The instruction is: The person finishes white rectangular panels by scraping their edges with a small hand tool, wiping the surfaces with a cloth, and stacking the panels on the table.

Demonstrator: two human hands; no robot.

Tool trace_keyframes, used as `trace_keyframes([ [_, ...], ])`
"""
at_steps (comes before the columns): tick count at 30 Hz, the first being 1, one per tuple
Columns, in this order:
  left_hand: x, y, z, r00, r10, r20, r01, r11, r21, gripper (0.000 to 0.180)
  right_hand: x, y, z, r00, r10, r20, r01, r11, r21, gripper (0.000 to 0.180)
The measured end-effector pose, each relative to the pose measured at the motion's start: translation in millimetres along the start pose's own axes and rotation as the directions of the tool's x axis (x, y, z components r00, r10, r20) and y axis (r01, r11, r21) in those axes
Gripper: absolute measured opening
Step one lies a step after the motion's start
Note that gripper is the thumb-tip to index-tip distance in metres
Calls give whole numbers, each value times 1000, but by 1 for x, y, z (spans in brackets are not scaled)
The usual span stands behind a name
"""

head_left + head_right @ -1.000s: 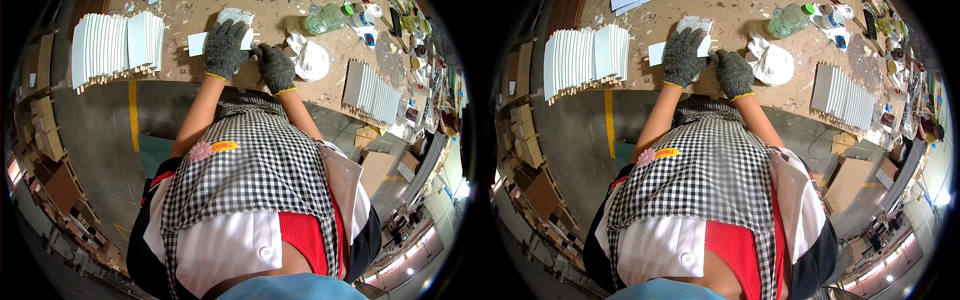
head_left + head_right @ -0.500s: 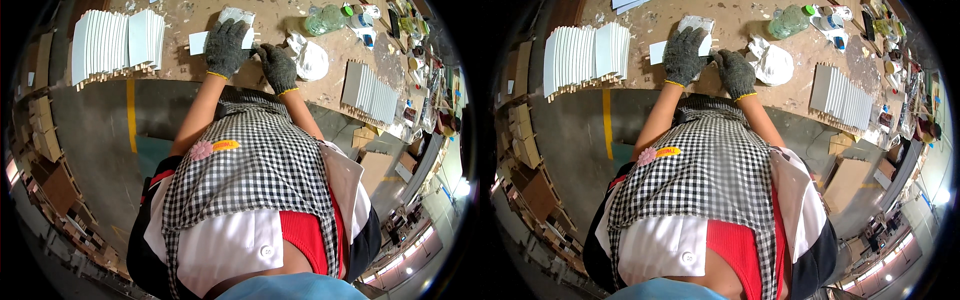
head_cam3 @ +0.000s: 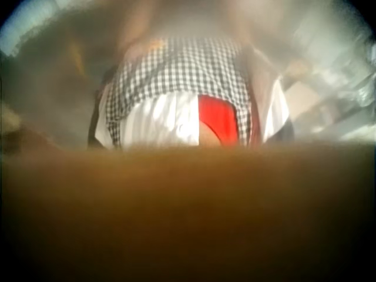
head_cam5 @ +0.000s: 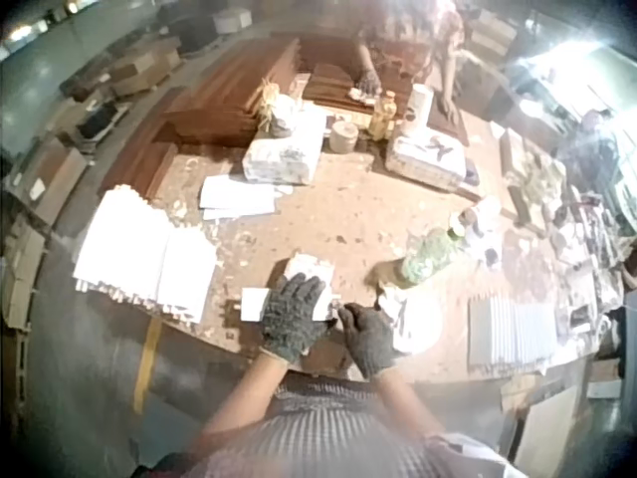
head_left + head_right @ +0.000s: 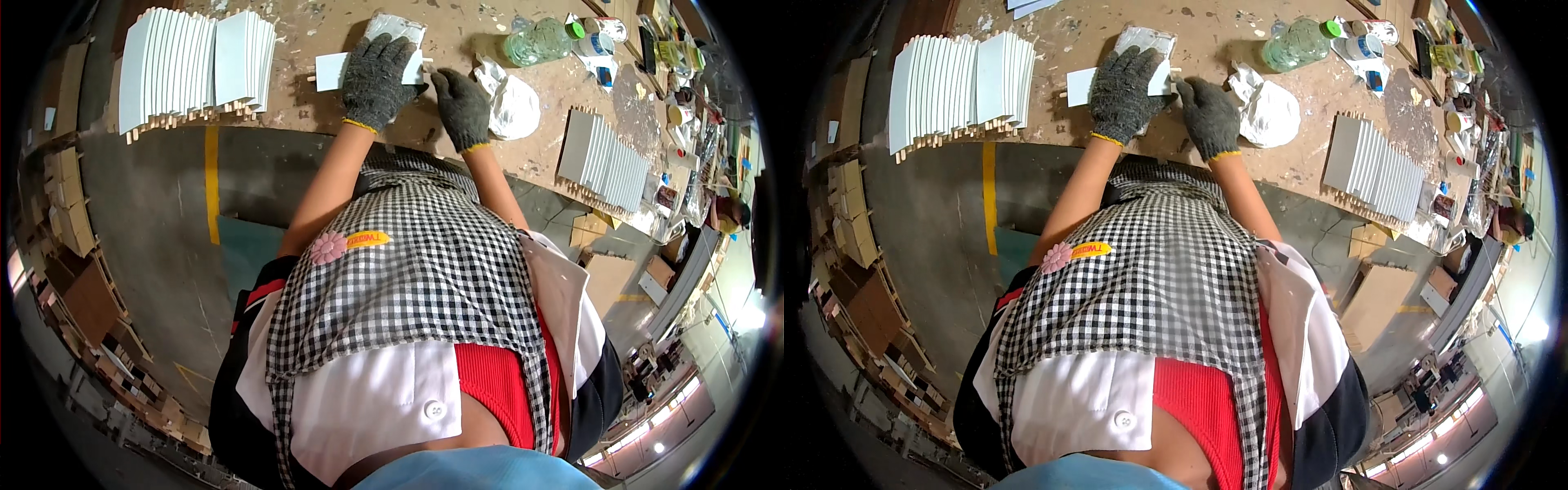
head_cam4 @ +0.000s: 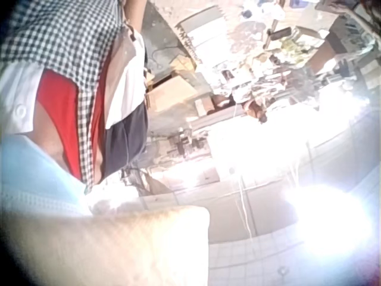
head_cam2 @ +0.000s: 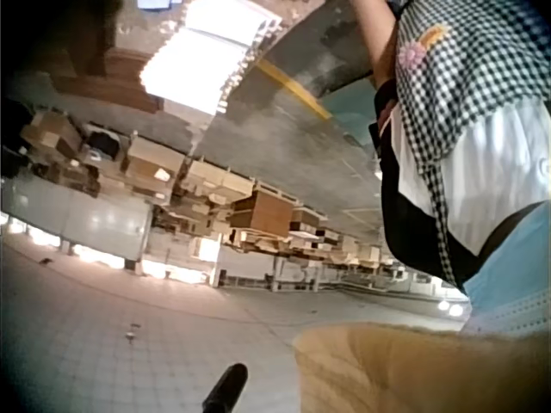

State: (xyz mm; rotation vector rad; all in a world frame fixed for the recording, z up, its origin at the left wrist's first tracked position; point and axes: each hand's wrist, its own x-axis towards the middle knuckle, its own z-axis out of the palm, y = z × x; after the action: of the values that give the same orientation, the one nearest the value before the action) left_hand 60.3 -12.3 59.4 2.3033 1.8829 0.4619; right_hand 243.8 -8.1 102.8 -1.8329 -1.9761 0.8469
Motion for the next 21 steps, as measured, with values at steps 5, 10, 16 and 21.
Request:
trace_keyframes([
  [5, 1, -1, 0, 999, 9, -34, -9, 1000, 0, 78, -16, 5, -1, 995, 19, 99, -19, 1000, -1, 44],
  [10, 2, -5, 5, 999, 37, -14, -36, 997, 64, 68, -5, 4, 2, 986, 21, 168, -2, 994, -113, 40],
  [16, 3, -1, 1, 999, 33, -28, -32, 999, 26, 68, -3, 1, 1, 987, 8, 158, 18, 987, -161, 40],
  [21, 2, -3, 5, 999, 38, -29, -37, 997, 63, 67, -3, -1, 3, 977, 53, 208, -15, 983, -181, 40],
])
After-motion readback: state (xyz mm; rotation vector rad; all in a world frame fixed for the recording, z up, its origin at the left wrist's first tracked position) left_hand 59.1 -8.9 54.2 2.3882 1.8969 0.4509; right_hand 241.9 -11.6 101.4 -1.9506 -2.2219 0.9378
